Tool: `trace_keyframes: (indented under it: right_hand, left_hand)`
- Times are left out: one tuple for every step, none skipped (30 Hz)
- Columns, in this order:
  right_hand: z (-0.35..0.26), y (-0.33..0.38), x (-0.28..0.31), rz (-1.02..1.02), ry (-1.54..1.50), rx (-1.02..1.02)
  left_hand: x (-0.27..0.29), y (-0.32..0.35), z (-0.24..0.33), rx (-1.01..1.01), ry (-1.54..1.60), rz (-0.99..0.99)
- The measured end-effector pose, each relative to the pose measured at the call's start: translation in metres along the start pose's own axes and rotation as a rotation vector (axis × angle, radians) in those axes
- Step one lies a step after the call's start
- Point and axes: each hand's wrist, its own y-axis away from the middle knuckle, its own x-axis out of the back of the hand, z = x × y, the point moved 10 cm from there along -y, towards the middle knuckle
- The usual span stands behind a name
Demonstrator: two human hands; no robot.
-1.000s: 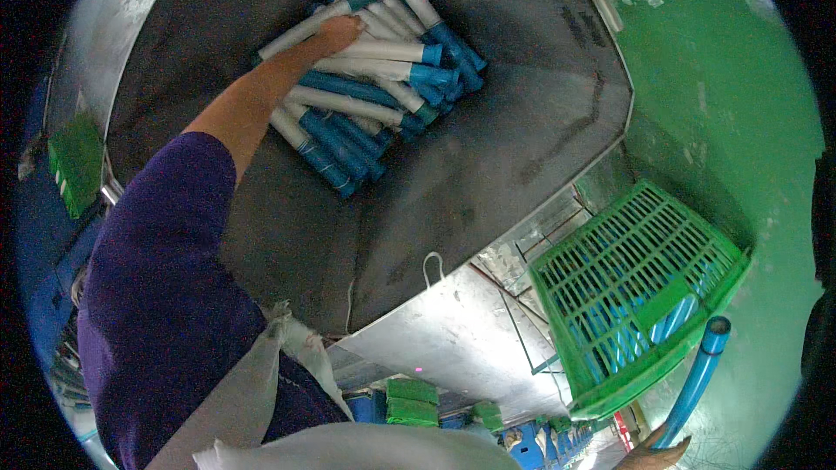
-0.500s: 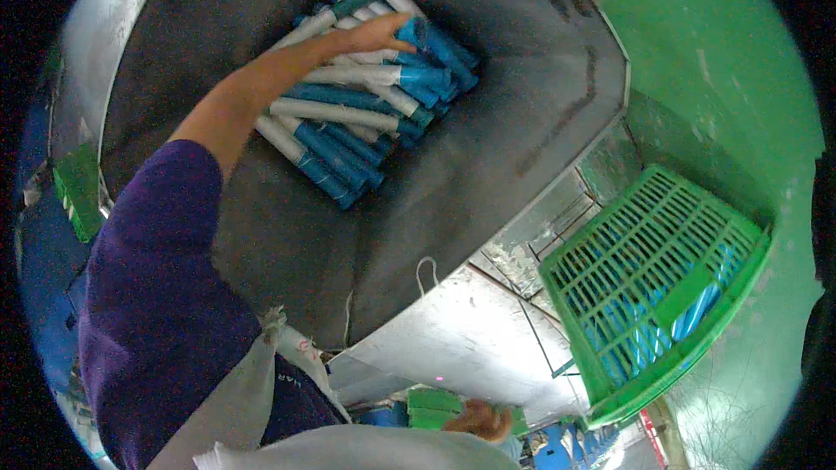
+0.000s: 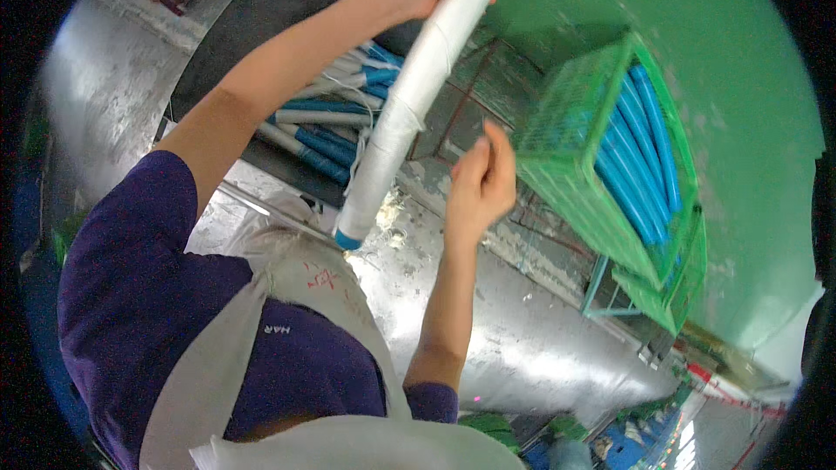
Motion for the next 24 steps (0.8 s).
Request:
trace_keyframes:
  right_hand:
    - [-0.007, -0.001, 0.003, 0.007, -0.129, -0.012]
    - [-0.020, -0.002, 0.011, 0.040, -0.158, 0.039]
    - [-0.021, -0.002, 0.018, 0.051, -0.163, -0.004]
    - [-0.026, -0.003, 0.023, 0.040, -0.202, 0.003]
    - [-0.036, -0.004, 0.040, 0.133, -0.113, 0.075]
    - [-0.049, -0.006, 0.053, 0.182, -0.032, 0.175]
    - [-0.061, -0.007, 0.065, 0.227, 0.048, 0.277]
    - [-0.062, -0.012, 0.076, 0.250, 0.045, 0.273]
    - [-0.063, -0.015, 0.086, 0.272, 0.037, 0.276]
    - [-0.067, -0.014, 0.097, 0.302, -0.007, 0.316]
    - [-0.074, -0.009, 0.106, 0.329, 0.045, 0.375]
    - [-0.066, -0.005, 0.111, 0.318, 0.052, 0.287]
    - [-0.066, 0.006, 0.117, 0.320, 0.040, 0.278]
    - [-0.064, 0.021, 0.117, 0.283, 0.040, 0.241]
    - [-0.051, 0.040, 0.120, 0.268, -0.028, 0.105]
    - [-0.054, 0.066, 0.117, 0.227, 0.032, 0.112]
    - [-0.065, 0.098, 0.116, 0.215, 0.070, 0.202]
    - [-0.047, 0.130, 0.109, 0.136, -0.001, 0.003]
    - [-0.041, 0.166, 0.102, 0.075, 0.009, -0.067]
    - [-0.028, 0.203, 0.097, 0.018, 0.082, -0.213]
    - [-0.019, 0.238, 0.093, -0.021, 0.059, -0.298]
    - [-0.028, 0.264, 0.095, -0.007, 0.037, -0.195]
    - [-0.010, 0.289, 0.094, -0.008, -0.141, -0.357]
    - [0.013, 0.315, 0.088, -0.018, -0.293, -0.595]
  left_hand:
    - [-0.030, 0.014, -0.007, -0.165, -0.198, -0.071]
    - [-0.045, 0.034, -0.032, -0.065, -0.186, -0.059]
    - [-0.058, 0.047, -0.051, -0.001, -0.153, -0.086]
    - [-0.072, 0.063, -0.074, 0.065, -0.129, -0.110]
    - [-0.086, 0.081, -0.092, 0.101, -0.144, -0.116]
    - [-0.102, 0.093, -0.103, 0.116, -0.120, -0.155]
    - [-0.119, 0.104, -0.110, 0.126, -0.098, -0.193]
    - [-0.129, 0.111, -0.118, 0.166, -0.091, -0.187]
    - [-0.144, 0.116, -0.115, 0.090, -0.080, -0.229]
    - [-0.156, 0.123, -0.121, 0.106, -0.096, -0.249]
    - [-0.162, 0.126, -0.126, 0.116, -0.118, -0.237]
    - [-0.170, 0.130, -0.128, 0.097, -0.132, -0.265]
    - [-0.176, 0.133, -0.132, 0.092, -0.121, -0.290]
    - [-0.172, 0.137, -0.135, 0.095, -0.158, -0.248]
    - [-0.171, 0.145, -0.140, 0.095, -0.179, -0.238]
    - [-0.170, 0.157, -0.142, 0.079, -0.187, -0.253]
    - [-0.163, 0.173, -0.150, 0.116, -0.215, -0.219]
    - [-0.157, 0.191, -0.155, 0.132, -0.226, -0.211]
    - [-0.151, 0.213, -0.159, 0.154, -0.237, -0.197]
    - [-0.135, 0.242, -0.172, 0.234, -0.370, -0.135]
    - [-0.120, 0.276, -0.190, 0.350, -0.415, -0.086]
    - [-0.106, 0.305, -0.205, 0.413, -0.490, -0.029]
    - [-0.099, 0.340, -0.220, 0.470, -0.440, -0.069]
    - [-0.089, 0.365, -0.232, 0.473, -0.511, -0.061]
